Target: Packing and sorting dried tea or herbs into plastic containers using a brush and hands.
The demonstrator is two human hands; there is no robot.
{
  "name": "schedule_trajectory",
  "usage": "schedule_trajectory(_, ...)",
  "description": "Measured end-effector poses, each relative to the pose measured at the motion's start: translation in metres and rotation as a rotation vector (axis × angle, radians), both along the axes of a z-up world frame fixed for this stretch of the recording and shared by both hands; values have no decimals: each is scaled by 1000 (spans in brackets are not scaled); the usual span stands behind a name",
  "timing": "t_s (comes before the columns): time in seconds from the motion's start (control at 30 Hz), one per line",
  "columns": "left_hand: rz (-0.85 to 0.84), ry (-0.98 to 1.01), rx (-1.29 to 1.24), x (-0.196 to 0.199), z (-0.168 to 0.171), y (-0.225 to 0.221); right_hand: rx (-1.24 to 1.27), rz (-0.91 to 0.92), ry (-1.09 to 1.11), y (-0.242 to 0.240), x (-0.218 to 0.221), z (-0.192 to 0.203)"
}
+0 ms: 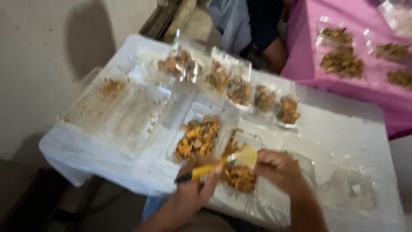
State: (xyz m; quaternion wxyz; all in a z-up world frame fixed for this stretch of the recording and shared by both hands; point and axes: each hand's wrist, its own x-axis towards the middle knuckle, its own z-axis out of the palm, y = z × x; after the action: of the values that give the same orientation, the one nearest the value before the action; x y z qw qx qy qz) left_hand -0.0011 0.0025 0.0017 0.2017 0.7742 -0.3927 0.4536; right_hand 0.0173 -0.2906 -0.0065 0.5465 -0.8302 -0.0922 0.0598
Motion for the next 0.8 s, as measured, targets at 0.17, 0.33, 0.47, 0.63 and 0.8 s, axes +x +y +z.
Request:
schedule_trajectory(0.17,-303,546,-716,5,18,-17,140,28,-26,15,0,43)
schedule_trajectory(0.33,-258,611,-501,8,25,-16,34,-75,-110,15,-5,42)
schedule_trajectory(0.47,-316,412,-785,17,5,-29,180,-213,-43,14,-1,39)
schedule_trajectory(0.63,-338,436,-781,27,-30,-38,166,-199,-43,15,-8,54)
schedule_trajectory(0.8,-185,529,-641,15,8,-12,-486,-87,-318,-29,-20,76)
